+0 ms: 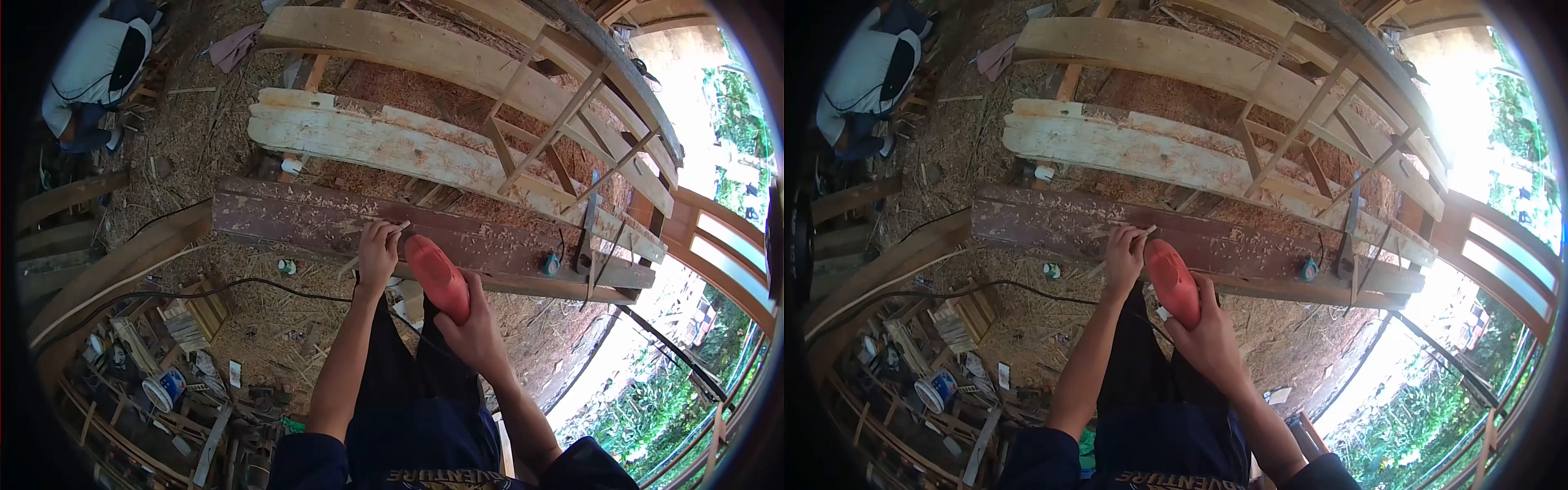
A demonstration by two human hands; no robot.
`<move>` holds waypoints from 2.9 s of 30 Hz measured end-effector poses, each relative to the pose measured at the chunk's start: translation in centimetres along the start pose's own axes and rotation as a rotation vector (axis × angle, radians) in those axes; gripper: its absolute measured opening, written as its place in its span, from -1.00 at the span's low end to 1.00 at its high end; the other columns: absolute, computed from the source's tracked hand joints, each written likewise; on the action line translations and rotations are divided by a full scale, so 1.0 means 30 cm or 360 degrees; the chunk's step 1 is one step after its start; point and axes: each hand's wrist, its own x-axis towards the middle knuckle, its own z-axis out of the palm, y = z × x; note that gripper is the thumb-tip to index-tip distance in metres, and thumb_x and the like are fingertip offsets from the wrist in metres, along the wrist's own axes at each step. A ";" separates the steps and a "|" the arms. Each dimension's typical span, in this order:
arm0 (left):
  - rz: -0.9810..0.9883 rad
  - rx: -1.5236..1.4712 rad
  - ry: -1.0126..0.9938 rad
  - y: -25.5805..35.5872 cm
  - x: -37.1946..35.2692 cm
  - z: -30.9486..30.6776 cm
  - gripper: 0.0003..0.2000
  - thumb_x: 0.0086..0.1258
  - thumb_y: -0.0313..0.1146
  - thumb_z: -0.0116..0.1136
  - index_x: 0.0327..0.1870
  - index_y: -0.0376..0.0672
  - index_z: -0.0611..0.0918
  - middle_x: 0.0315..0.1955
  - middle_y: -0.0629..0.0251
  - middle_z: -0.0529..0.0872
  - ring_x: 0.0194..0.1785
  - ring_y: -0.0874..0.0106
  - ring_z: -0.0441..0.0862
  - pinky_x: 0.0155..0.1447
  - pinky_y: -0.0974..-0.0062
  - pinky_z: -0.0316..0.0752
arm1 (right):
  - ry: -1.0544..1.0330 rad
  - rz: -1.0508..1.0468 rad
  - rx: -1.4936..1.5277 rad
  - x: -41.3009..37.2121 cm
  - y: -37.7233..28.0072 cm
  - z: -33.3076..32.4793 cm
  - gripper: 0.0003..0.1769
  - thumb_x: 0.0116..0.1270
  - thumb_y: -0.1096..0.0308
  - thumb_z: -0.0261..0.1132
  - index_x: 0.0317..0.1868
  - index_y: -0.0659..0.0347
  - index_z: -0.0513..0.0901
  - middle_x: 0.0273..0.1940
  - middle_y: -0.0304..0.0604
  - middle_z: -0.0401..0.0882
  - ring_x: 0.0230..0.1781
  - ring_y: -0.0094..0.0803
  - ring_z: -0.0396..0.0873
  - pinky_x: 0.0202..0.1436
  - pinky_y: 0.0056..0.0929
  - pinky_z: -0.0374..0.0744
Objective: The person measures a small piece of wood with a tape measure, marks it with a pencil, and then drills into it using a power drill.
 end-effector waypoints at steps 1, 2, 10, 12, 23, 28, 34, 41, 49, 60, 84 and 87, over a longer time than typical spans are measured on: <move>0.0001 -0.0001 -0.0001 -0.002 -0.001 0.001 -0.88 0.39 -0.55 0.37 -0.12 -0.26 0.69 -0.10 0.16 0.68 0.01 0.07 0.62 0.05 0.15 0.60 | 0.0007 -0.0010 0.0003 -0.001 0.000 0.001 -0.25 0.24 0.36 0.39 0.44 0.18 0.34 0.00 0.43 0.71 0.05 0.45 0.66 0.07 0.17 0.64; 0.0003 -0.0001 0.0000 -0.004 -0.001 0.002 -0.88 0.39 -0.56 0.37 -0.12 -0.26 0.69 -0.10 0.16 0.68 0.01 0.08 0.62 0.05 0.15 0.60 | 0.0015 -0.0021 0.0005 -0.001 0.000 0.002 -0.25 0.25 0.36 0.39 0.44 0.17 0.33 0.00 0.43 0.71 0.05 0.45 0.66 0.07 0.17 0.64; 0.0032 -0.0025 0.0008 -0.011 -0.002 0.005 -0.88 0.40 -0.57 0.36 -0.11 -0.26 0.68 -0.10 0.16 0.68 0.03 0.08 0.61 0.04 0.16 0.60 | 0.0043 -0.0071 0.0023 0.000 0.012 0.010 -0.26 0.25 0.38 0.38 0.44 0.17 0.34 0.02 0.42 0.71 0.06 0.45 0.66 0.08 0.17 0.64; 0.0038 -0.0026 0.0006 -0.015 -0.004 0.005 -0.87 0.40 -0.57 0.36 -0.11 -0.26 0.67 -0.10 0.16 0.68 0.02 0.08 0.61 0.04 0.16 0.60 | 0.0032 -0.0038 0.0025 0.000 0.007 0.012 -0.26 0.24 0.38 0.38 0.44 0.17 0.34 0.03 0.42 0.71 0.08 0.44 0.65 0.09 0.17 0.64; 0.0040 -0.0080 -0.0016 -0.005 0.001 -0.006 -0.87 0.41 -0.57 0.36 -0.09 -0.25 0.67 -0.10 0.14 0.67 0.01 0.06 0.60 0.05 0.13 0.57 | 0.0083 -0.0062 0.0044 0.006 0.007 0.012 -0.28 0.24 0.39 0.37 0.42 0.19 0.36 0.03 0.39 0.71 0.09 0.43 0.66 0.11 0.13 0.64; 0.0032 -0.0102 -0.0004 -0.011 -0.001 -0.001 -0.87 0.40 -0.56 0.36 -0.10 -0.25 0.67 -0.10 0.15 0.67 0.01 0.07 0.60 0.04 0.13 0.57 | 0.0078 -0.0021 0.0028 0.001 -0.017 0.017 -0.29 0.24 0.40 0.37 0.42 0.19 0.37 0.03 0.40 0.70 0.09 0.43 0.66 0.12 0.12 0.63; 0.0021 -0.0110 0.0001 -0.010 -0.001 0.000 -0.86 0.39 -0.57 0.37 -0.10 -0.25 0.67 -0.11 0.16 0.67 0.01 0.07 0.61 0.03 0.14 0.57 | 0.0083 -0.0021 0.0040 0.007 -0.016 0.017 -0.29 0.24 0.40 0.37 0.42 0.18 0.37 0.02 0.41 0.70 0.08 0.43 0.66 0.11 0.12 0.63; 0.0054 -0.0087 -0.0002 -0.022 -0.002 0.006 -0.86 0.38 -0.58 0.37 -0.11 -0.25 0.67 -0.10 0.16 0.67 0.01 0.07 0.61 0.04 0.15 0.57 | 0.0064 0.0012 -0.0007 0.010 -0.035 0.019 -0.30 0.25 0.39 0.36 0.42 0.18 0.37 0.02 0.41 0.71 0.07 0.43 0.67 0.10 0.12 0.64; 0.0039 -0.0114 0.0011 -0.006 0.002 -0.003 -0.87 0.39 -0.58 0.36 -0.11 -0.24 0.67 -0.11 0.16 0.68 0.01 0.08 0.61 0.03 0.15 0.58 | 0.0060 -0.0019 0.0044 0.023 -0.011 0.018 -0.29 0.25 0.38 0.36 0.42 0.18 0.37 0.06 0.43 0.69 0.12 0.45 0.64 0.14 0.15 0.62; 0.0021 -0.0126 0.0012 -0.011 0.000 0.002 -0.86 0.39 -0.58 0.37 -0.10 -0.23 0.68 -0.09 0.17 0.68 0.01 0.08 0.62 0.04 0.16 0.59 | 0.0076 0.0026 0.0029 0.027 -0.016 0.025 -0.29 0.25 0.38 0.37 0.42 0.18 0.38 0.06 0.40 0.70 0.13 0.44 0.64 0.16 0.12 0.63; 0.0034 -0.0144 -0.0108 -0.030 -0.013 -0.035 -0.83 0.44 -0.56 0.33 0.00 -0.25 0.71 -0.04 0.14 0.66 0.06 0.08 0.62 0.05 0.17 0.60 | 0.0111 0.0063 0.0086 -0.004 0.008 0.054 -0.25 0.23 0.41 0.36 0.45 0.17 0.37 0.07 0.37 0.71 0.16 0.38 0.67 0.20 0.08 0.63; 0.0033 -0.0157 -0.0078 -0.023 -0.009 -0.036 -0.83 0.43 -0.58 0.32 -0.01 -0.25 0.71 -0.06 0.13 0.67 0.03 0.08 0.63 0.02 0.17 0.60 | 0.0133 0.0031 0.0086 0.000 0.022 0.058 -0.26 0.23 0.41 0.35 0.45 0.18 0.37 0.08 0.37 0.70 0.17 0.37 0.67 0.21 0.08 0.62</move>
